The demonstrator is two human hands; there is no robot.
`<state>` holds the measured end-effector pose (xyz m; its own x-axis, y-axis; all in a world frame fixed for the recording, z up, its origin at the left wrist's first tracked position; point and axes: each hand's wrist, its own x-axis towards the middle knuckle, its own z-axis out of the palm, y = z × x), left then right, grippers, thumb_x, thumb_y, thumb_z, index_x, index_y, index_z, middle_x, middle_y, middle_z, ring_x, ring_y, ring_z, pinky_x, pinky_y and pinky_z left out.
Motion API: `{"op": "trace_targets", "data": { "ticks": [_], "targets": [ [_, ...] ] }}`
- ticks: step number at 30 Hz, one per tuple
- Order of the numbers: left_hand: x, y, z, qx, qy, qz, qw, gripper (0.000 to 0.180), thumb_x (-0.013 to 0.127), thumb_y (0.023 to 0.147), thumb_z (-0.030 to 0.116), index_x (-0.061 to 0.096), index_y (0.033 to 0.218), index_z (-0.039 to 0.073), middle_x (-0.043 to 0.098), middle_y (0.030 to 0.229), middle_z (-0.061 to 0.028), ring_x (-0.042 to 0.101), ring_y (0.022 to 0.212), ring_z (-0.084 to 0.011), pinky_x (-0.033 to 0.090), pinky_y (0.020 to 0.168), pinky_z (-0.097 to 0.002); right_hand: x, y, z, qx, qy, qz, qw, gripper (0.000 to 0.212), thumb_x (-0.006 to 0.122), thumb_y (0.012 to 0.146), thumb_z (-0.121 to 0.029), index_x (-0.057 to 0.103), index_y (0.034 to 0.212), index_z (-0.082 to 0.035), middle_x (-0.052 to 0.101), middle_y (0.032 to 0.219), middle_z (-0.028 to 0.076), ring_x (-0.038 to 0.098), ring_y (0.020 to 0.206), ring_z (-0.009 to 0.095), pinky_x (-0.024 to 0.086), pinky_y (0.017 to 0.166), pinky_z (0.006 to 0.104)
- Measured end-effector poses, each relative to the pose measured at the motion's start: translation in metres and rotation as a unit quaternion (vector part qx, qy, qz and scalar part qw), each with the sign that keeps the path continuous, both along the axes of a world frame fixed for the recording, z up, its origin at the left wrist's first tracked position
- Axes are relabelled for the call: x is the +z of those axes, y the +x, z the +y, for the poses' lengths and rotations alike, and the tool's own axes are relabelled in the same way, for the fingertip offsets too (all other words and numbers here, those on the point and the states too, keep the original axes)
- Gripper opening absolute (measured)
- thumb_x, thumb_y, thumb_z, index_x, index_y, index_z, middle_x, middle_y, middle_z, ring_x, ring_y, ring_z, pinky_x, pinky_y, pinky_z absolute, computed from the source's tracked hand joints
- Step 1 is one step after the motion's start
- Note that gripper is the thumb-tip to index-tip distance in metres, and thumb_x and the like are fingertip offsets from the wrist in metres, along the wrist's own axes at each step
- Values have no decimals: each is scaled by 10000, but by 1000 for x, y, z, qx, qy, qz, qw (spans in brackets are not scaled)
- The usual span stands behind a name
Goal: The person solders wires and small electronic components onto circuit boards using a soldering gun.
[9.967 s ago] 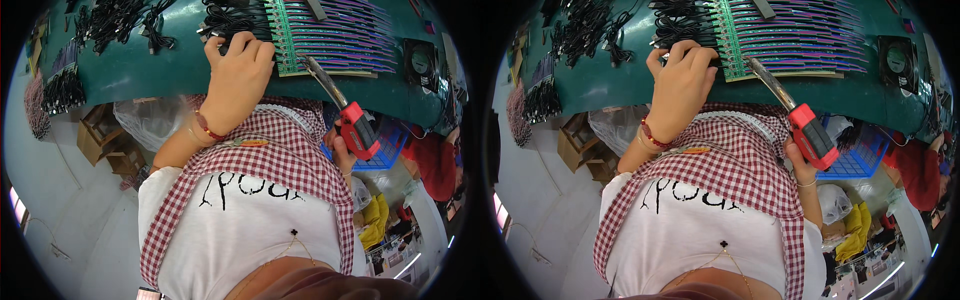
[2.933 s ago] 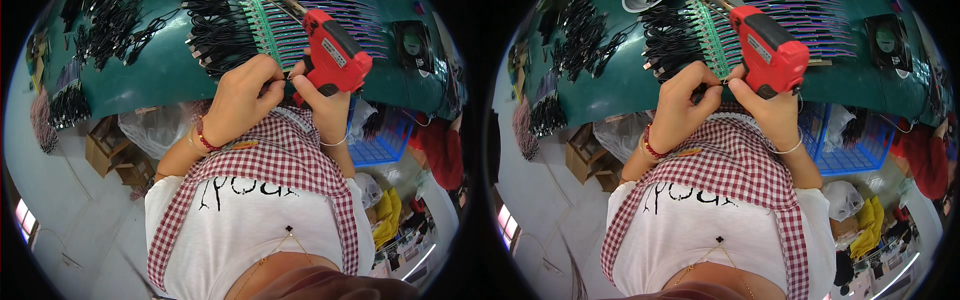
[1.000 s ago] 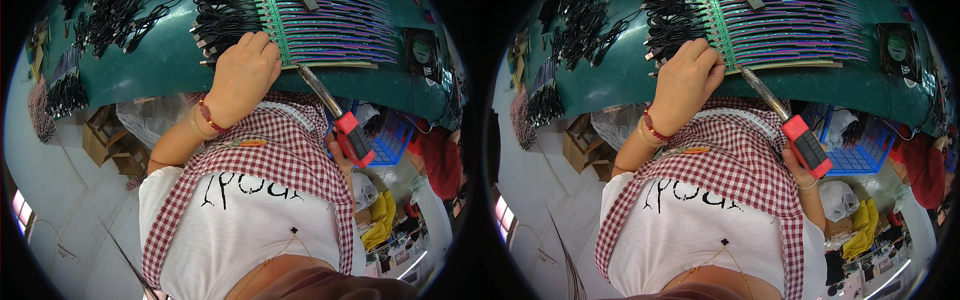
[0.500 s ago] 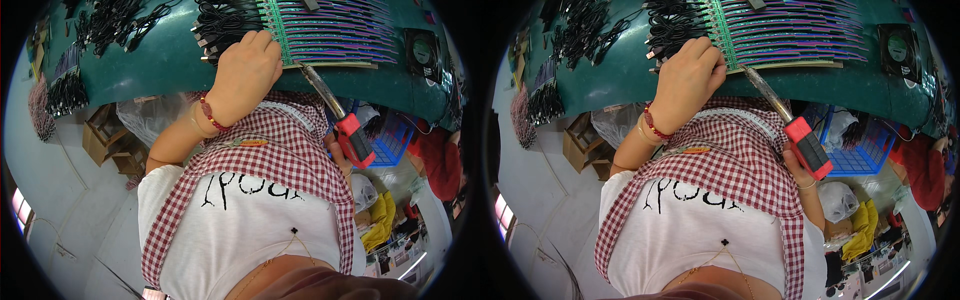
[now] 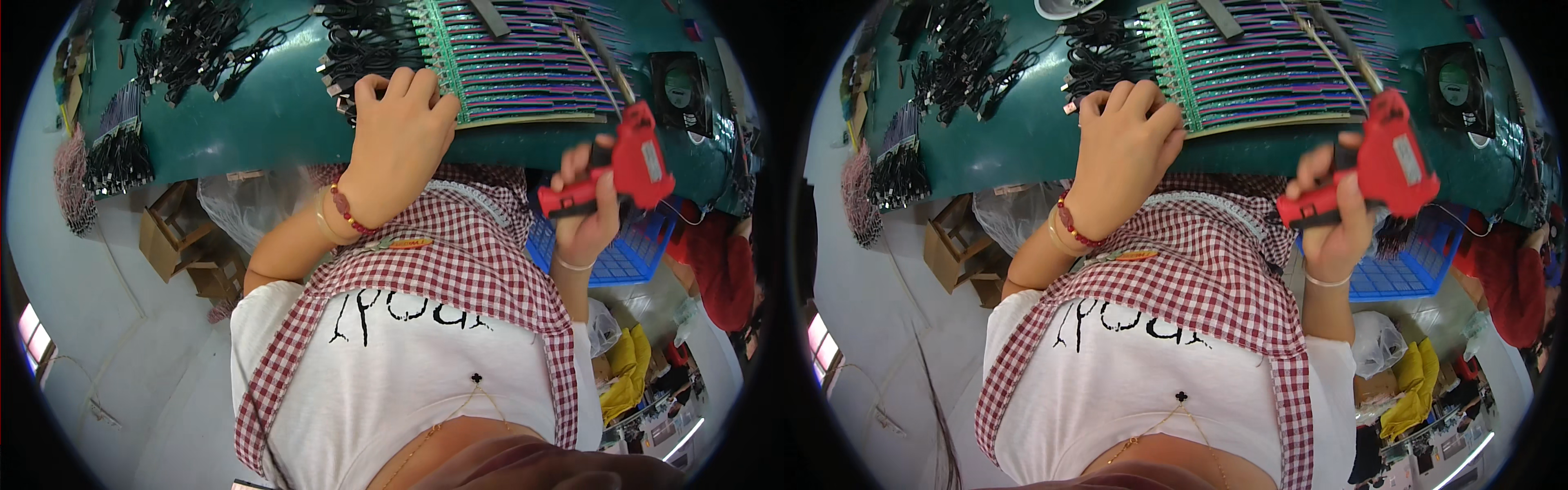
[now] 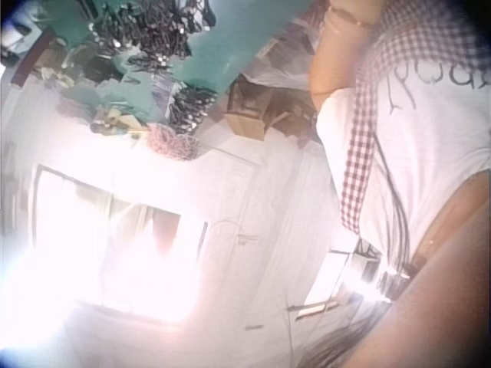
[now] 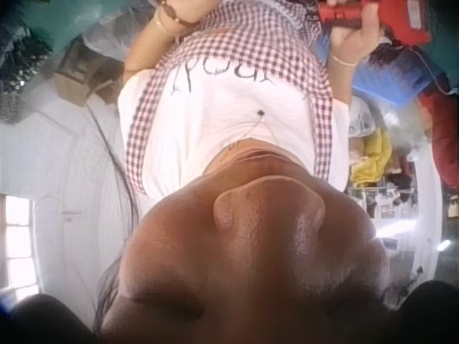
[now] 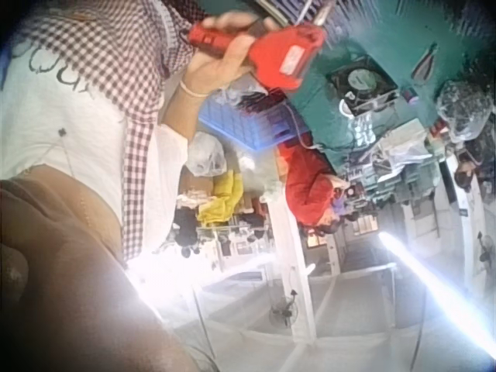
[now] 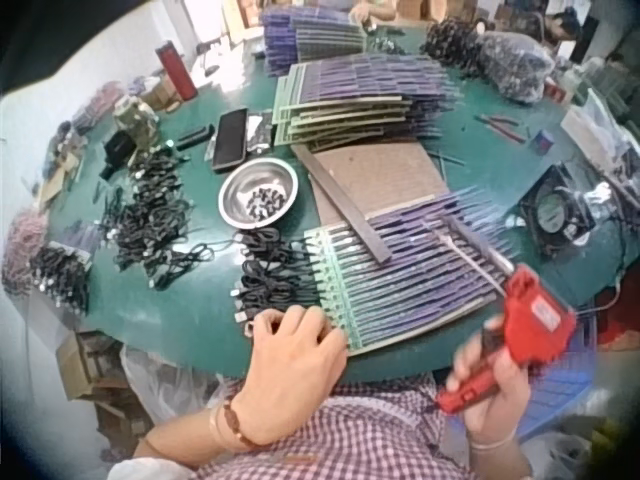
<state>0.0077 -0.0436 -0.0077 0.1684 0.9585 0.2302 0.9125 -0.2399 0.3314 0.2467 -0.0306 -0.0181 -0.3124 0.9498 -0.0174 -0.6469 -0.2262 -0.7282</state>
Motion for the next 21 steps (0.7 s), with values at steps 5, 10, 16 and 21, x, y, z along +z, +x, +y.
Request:
{"op": "trace_targets", "data": {
  "ticks": [5,10,16,21],
  "targets": [
    [-8,-19,46,7,92,-91,991,176,615,748,73,541,898,20,531,860,-113,518,842,-292,429,742,-376,-3,-57,70,38,-41,158,986,322,459,899,-147,413,1191,-18,346,1332,260,249,1316,349,193,1021,650],
    [-38,-54,102,36,55,10,998,257,593,798,199,568,921,-24,588,833,-181,573,793,-340,460,719,-402,-23,-97,96,41,-96,142,984,284,472,885,-129,431,1142,-17,322,1358,272,201,1340,354,192,1028,644],
    [-48,-86,130,50,-210,-47,975,458,649,773,390,598,750,-65,616,682,-171,595,603,-289,469,589,-368,-31,-105,94,47,-75,150,985,258,455,880,-92,419,1127,-27,395,1294,285,284,1311,344,270,1033,575],
    [-52,-88,133,94,-287,-165,939,477,663,725,433,635,794,-38,607,705,-128,587,674,-232,467,645,-334,-33,-106,94,18,-83,134,987,264,456,870,-77,413,1126,-28,403,1283,289,295,1305,343,283,1028,572]
  ]
}}
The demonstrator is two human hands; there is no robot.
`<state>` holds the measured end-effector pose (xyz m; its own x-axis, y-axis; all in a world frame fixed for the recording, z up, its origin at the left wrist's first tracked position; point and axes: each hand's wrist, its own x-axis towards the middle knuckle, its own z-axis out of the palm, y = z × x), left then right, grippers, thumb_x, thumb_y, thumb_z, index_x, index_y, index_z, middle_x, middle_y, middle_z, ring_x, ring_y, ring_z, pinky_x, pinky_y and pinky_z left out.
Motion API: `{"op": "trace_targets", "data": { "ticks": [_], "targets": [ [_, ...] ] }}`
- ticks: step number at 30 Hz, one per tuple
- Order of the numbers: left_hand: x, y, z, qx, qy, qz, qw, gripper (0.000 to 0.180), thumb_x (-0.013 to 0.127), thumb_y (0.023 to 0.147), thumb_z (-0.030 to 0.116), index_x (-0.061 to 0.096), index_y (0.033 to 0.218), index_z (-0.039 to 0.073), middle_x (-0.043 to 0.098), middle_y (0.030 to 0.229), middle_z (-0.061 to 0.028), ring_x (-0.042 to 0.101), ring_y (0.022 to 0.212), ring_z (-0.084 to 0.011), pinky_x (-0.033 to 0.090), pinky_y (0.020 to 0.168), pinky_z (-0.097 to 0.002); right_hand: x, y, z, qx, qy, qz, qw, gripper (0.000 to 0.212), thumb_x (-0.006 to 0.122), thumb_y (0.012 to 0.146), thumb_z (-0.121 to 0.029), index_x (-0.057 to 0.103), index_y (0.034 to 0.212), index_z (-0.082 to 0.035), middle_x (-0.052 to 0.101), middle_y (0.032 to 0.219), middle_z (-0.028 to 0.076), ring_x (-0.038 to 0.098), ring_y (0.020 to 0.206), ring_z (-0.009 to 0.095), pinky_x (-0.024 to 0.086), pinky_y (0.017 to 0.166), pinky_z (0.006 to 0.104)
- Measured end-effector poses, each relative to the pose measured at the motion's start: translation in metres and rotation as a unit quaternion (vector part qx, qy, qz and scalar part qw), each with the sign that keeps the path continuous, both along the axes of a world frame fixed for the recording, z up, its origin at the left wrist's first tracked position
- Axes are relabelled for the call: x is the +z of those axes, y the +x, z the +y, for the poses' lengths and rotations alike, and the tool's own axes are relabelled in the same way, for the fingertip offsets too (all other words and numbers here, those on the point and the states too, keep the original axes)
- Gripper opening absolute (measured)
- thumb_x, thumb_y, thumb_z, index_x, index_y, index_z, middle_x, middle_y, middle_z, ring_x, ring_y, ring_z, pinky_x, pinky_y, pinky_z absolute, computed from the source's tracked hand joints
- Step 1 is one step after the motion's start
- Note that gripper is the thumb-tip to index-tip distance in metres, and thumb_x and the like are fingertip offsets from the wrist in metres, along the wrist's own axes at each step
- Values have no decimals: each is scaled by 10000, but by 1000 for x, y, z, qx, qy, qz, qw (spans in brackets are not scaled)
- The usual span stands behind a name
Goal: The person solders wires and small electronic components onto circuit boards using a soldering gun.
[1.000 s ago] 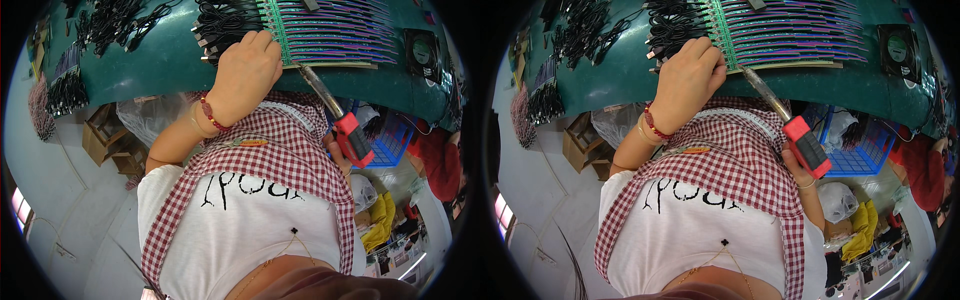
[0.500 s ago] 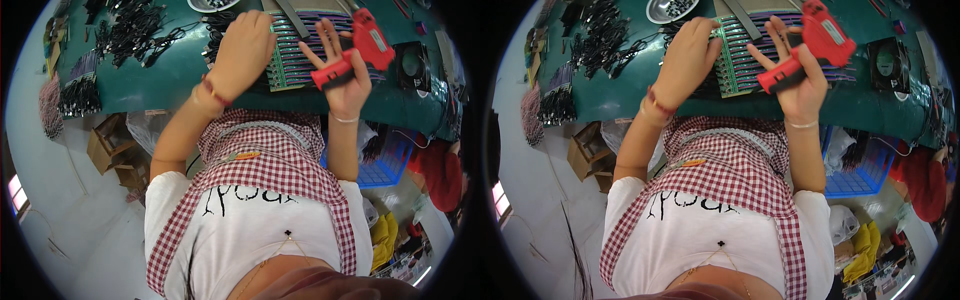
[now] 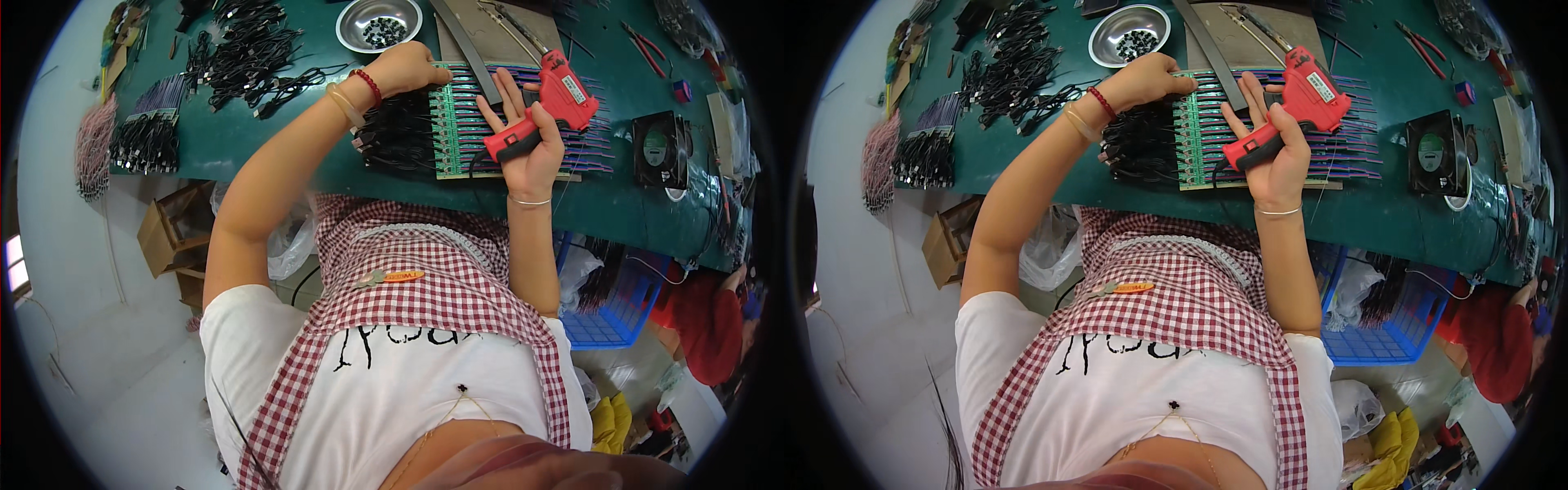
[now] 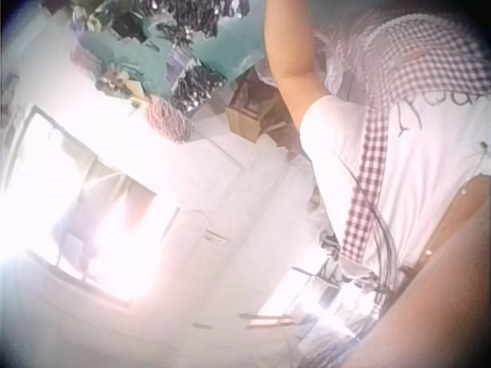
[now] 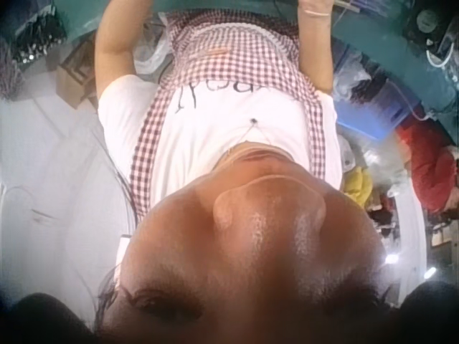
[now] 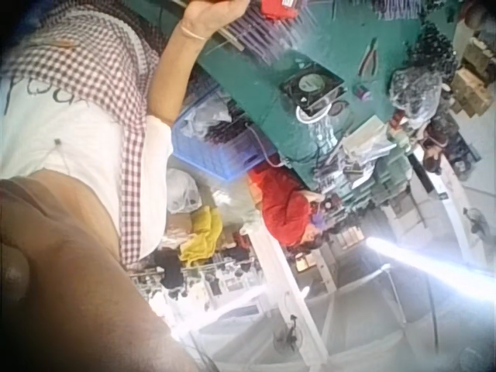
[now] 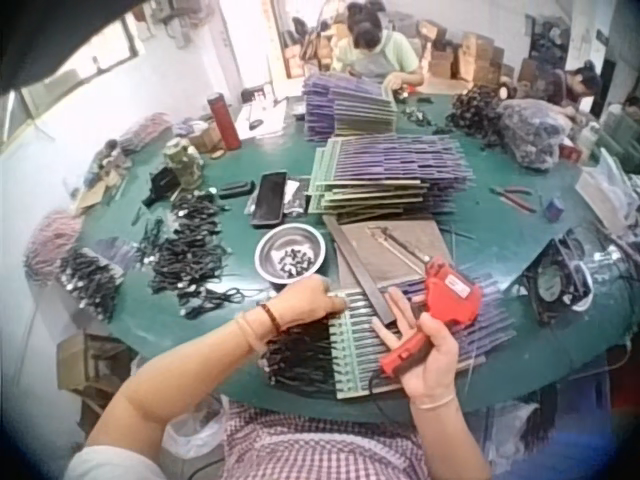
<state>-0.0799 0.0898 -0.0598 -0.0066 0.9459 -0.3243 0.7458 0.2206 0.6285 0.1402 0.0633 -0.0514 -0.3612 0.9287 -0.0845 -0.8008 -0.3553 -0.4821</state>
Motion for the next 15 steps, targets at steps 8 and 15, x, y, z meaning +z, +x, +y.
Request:
{"op": "trace_targets", "data": {
  "ticks": [8,15],
  "targets": [
    [11,5,2,-26,9,71,997,446,681,705,390,627,773,-47,615,680,-155,604,651,-243,469,631,-338,-2,-2,0,-1,6,-13,1000,273,466,852,-81,417,1110,-10,362,1295,337,260,1315,375,255,1031,596],
    [22,13,13,-68,24,182,981,456,664,699,373,628,796,-72,624,705,-188,611,651,-266,478,628,-362,-6,-4,2,-4,-4,-20,1000,243,453,865,-78,431,1104,-33,429,1264,284,323,1290,346,298,1015,575]
  ]
}}
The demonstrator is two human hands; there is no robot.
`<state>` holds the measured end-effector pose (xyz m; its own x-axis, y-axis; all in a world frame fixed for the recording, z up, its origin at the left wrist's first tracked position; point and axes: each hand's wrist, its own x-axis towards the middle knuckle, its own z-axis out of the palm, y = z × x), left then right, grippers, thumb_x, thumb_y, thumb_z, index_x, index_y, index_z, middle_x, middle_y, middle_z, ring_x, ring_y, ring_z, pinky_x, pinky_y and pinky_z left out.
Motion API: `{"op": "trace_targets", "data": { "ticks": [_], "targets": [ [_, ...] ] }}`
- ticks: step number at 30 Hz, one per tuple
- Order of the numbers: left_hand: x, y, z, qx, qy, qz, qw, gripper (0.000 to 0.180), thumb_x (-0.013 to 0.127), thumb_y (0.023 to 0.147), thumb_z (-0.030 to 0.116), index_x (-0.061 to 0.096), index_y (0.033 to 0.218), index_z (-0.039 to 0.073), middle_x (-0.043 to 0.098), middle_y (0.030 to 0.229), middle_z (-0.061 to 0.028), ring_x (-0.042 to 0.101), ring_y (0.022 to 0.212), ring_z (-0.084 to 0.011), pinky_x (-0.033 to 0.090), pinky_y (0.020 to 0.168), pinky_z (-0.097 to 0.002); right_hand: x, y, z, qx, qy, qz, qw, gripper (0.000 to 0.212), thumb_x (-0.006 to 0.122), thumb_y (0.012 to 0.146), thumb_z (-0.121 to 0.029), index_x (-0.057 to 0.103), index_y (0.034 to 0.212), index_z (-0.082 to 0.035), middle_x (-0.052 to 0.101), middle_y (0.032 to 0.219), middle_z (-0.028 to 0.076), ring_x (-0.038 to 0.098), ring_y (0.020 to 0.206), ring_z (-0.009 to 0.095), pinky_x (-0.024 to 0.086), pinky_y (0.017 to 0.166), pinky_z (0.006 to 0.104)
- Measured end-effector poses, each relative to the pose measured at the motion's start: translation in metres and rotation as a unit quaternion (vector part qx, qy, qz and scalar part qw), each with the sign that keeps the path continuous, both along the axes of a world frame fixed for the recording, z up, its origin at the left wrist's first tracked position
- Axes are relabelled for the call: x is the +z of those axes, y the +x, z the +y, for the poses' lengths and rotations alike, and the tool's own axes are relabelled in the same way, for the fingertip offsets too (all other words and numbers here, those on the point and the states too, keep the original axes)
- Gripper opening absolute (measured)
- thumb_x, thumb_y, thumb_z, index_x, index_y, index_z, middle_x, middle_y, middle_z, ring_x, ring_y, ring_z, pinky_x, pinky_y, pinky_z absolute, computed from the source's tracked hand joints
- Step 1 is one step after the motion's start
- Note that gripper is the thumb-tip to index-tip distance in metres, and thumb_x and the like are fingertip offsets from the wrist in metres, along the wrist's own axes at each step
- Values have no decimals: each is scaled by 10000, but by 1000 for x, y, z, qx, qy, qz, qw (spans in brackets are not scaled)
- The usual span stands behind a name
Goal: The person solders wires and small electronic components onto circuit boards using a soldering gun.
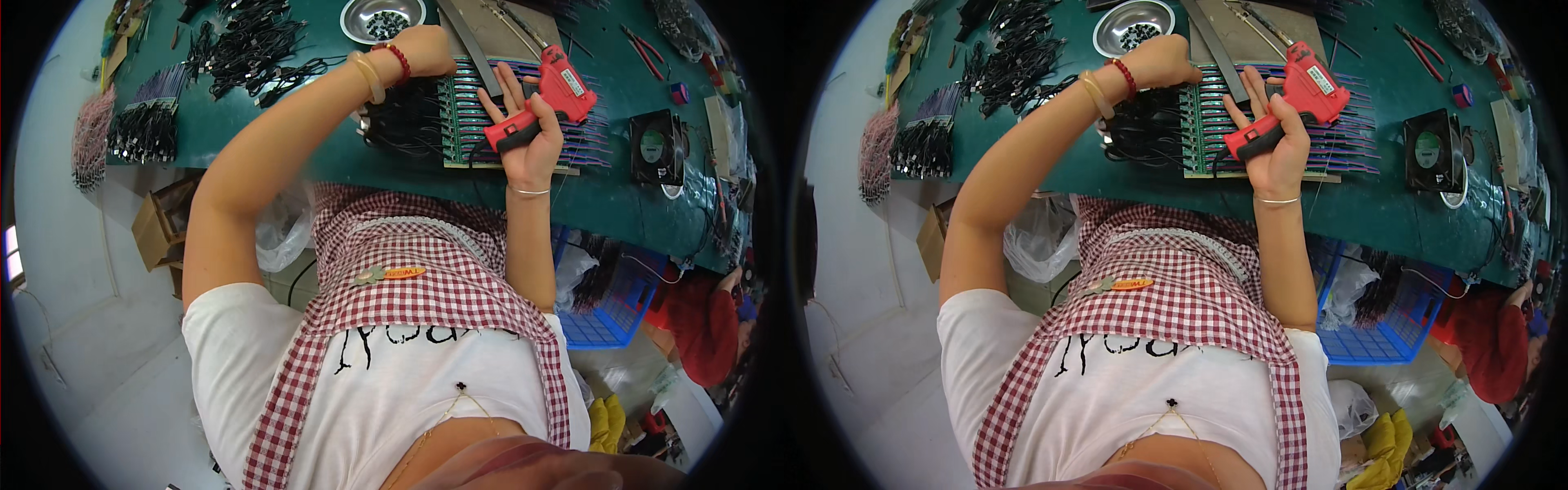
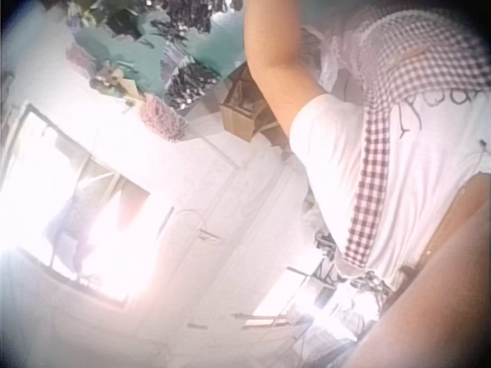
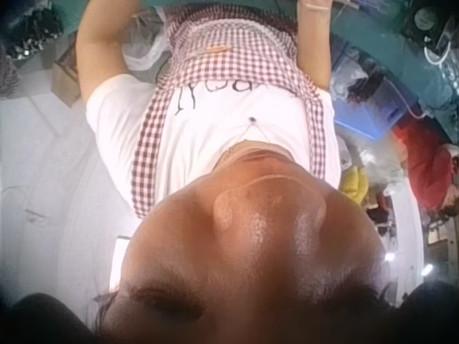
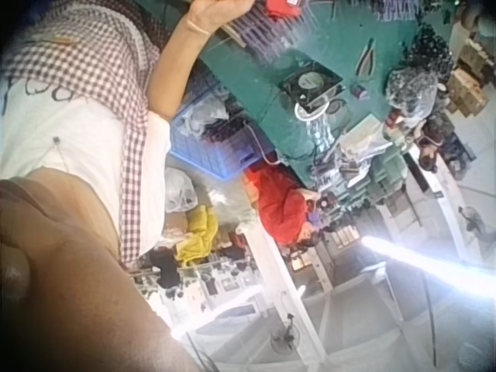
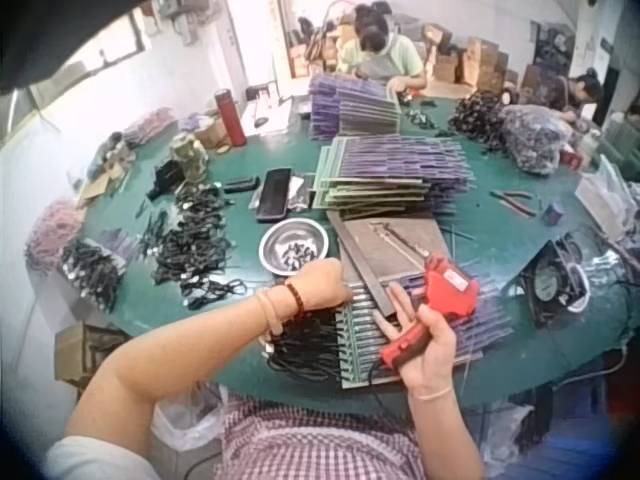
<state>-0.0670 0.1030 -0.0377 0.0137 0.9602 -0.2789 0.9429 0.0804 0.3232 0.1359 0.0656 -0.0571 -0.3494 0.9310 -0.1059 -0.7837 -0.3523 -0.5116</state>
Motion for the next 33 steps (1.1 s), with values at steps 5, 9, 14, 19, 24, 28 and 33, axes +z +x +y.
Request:
{"op": "trace_targets", "data": {
  "ticks": [5,9,14,19,24,28,33],
  "targets": [
    [-4,-16,-14,36,-81,-270,959,307,629,794,295,610,824,-9,566,667,-36,506,584,-127,408,543,-270,-2,6,6,20,-23,38,999,223,455,859,-79,455,1071,-10,416,1251,326,312,1290,372,284,1007,607],
    [-7,-27,-33,49,-40,-441,895,202,592,848,228,594,828,28,542,714,19,479,637,-68,393,585,-229,-1,15,15,50,-26,75,996,245,479,856,-101,475,1076,6,388,1266,348,294,1290,404,229,1020,633],
    [27,-87,-91,91,46,-521,847,210,558,874,250,608,858,47,542,738,46,484,682,-51,386,603,-204,5,22,3,42,18,-32,998,269,487,853,-132,481,1107,-46,351,1323,315,251,1325,363,182,1046,611],
    [91,-200,-213,318,258,-567,714,172,587,853,264,620,885,98,556,765,58,518,719,-60,407,629,-216,33,37,6,88,64,12,994,258,502,847,-120,507,1087,-26,293,1356,324,199,1344,362,185,1060,587],
    [132,-347,-334,458,373,-311,745,251,623,833,275,616,975,68,579,851,44,493,699,-59,402,633,-218,41,52,4,80,87,-10,993,265,487,862,-140,463,1112,-58,276,1365,329,182,1352,351,180,1069,560],
    [111,-454,-343,516,388,-124,754,327,648,807,312,610,1005,54,607,867,-6,531,713,-108,420,656,-236,42,44,2,73,86,-23,993,263,487,860,-134,463,1103,-39,273,1363,333,191,1348,353,215,1064,555],
    [50,-497,-276,457,275,376,758,359,540,819,365,611,1050,98,590,1056,-97,544,998,-269,370,921,-414,40,31,4,53,112,-38,992,263,482,860,-159,486,1104,-63,294,1376,295,204,1349,336,197,1075,533]
  ]
}}
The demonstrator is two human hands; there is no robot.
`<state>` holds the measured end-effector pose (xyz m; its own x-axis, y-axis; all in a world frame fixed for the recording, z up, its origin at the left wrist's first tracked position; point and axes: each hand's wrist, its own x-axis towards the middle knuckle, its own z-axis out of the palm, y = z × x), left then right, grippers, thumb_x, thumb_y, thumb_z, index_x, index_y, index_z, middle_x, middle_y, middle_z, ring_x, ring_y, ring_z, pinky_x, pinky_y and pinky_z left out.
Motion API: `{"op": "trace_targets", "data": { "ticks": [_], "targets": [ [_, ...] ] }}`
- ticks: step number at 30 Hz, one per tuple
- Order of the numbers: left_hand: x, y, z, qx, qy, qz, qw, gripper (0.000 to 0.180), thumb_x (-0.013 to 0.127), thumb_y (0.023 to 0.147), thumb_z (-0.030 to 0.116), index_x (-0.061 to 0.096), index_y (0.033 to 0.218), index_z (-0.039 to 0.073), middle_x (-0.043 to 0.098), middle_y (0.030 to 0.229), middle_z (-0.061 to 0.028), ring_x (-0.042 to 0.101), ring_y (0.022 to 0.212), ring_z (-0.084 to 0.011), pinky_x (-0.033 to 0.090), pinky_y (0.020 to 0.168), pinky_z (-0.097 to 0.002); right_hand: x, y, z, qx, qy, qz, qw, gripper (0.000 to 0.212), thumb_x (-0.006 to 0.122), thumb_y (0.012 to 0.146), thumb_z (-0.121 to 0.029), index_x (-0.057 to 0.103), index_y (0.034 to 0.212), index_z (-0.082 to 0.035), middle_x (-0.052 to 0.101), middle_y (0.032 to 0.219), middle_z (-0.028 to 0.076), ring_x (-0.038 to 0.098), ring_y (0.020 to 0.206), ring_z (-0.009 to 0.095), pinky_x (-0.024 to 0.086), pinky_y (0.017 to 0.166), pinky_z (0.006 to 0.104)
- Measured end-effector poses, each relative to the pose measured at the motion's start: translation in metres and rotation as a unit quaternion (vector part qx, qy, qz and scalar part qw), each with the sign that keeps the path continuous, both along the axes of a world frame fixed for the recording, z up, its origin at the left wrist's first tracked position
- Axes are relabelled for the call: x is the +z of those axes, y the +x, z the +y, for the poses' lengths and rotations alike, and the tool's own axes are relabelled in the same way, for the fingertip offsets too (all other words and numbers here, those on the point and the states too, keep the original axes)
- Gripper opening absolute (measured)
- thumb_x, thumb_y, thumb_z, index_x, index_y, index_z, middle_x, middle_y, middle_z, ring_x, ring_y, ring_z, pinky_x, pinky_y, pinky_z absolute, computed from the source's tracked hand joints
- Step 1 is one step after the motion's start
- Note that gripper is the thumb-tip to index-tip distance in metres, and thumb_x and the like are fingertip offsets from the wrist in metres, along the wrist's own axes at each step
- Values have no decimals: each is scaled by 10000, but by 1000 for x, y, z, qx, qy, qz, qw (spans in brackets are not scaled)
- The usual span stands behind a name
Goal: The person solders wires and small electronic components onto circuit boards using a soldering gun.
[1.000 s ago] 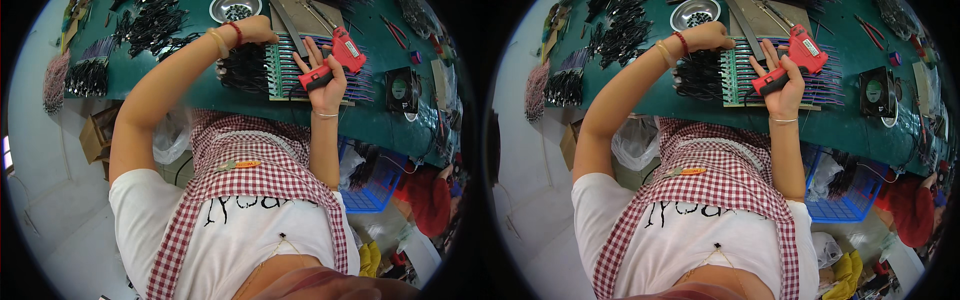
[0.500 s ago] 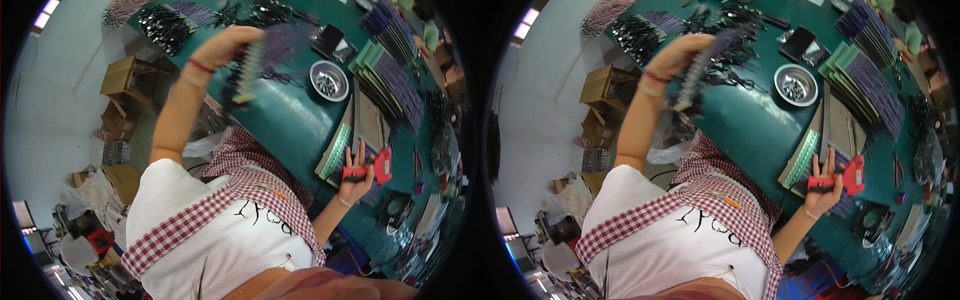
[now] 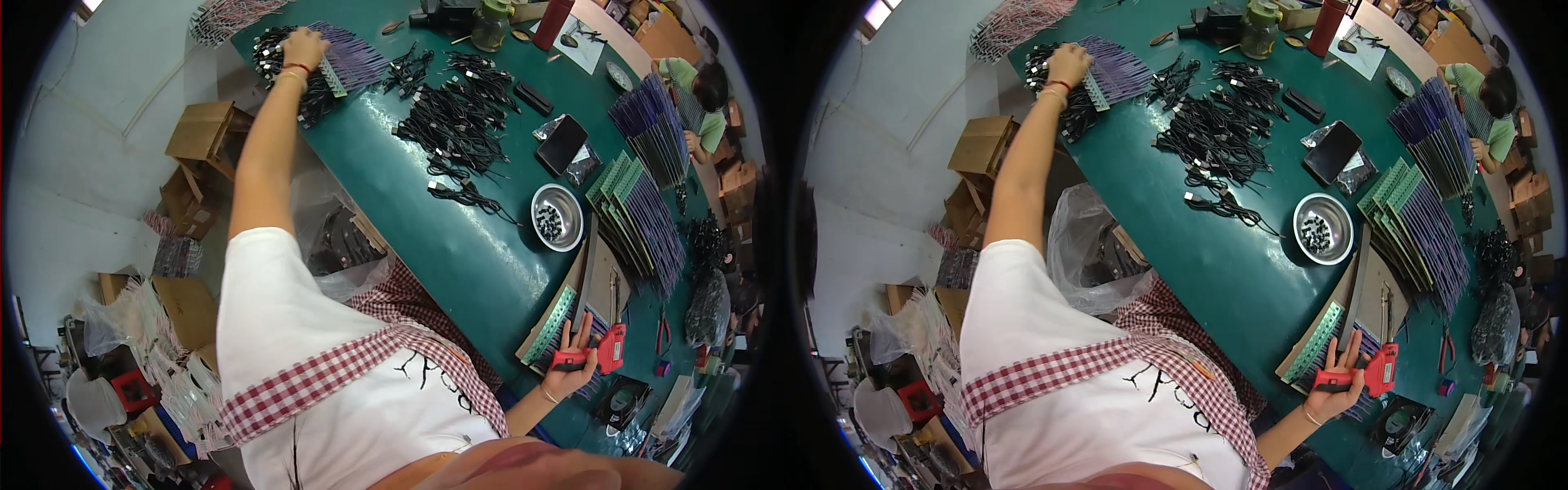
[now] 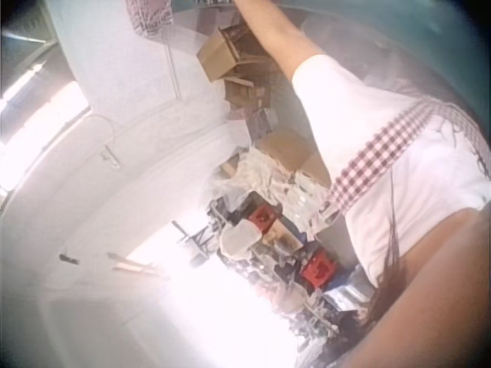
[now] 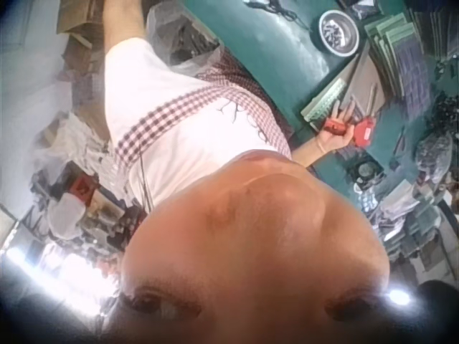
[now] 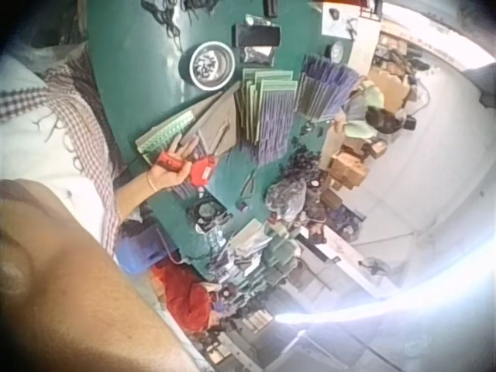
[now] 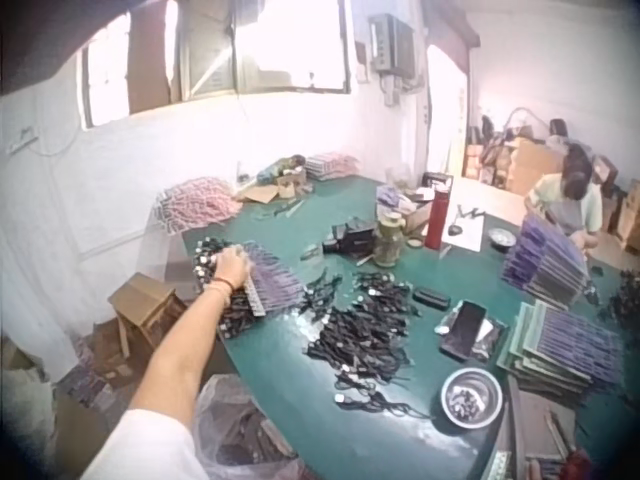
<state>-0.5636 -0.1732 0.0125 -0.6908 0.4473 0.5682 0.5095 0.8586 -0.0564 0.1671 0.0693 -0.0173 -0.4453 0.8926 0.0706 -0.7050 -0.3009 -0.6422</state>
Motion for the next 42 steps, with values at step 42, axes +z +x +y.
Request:
{"op": "trace_targets", "data": {
  "ticks": [42],
  "targets": [
    [7,52,33,105,-157,-48,981,460,423,853,298,480,1202,4,310,1415,-147,209,1347,-276,90,1068,-556,7,-3,-7,-48,-51,2,998,269,503,826,-119,486,1089,-63,400,1314,268,289,1320,311,280,1034,543]
  ]
}}
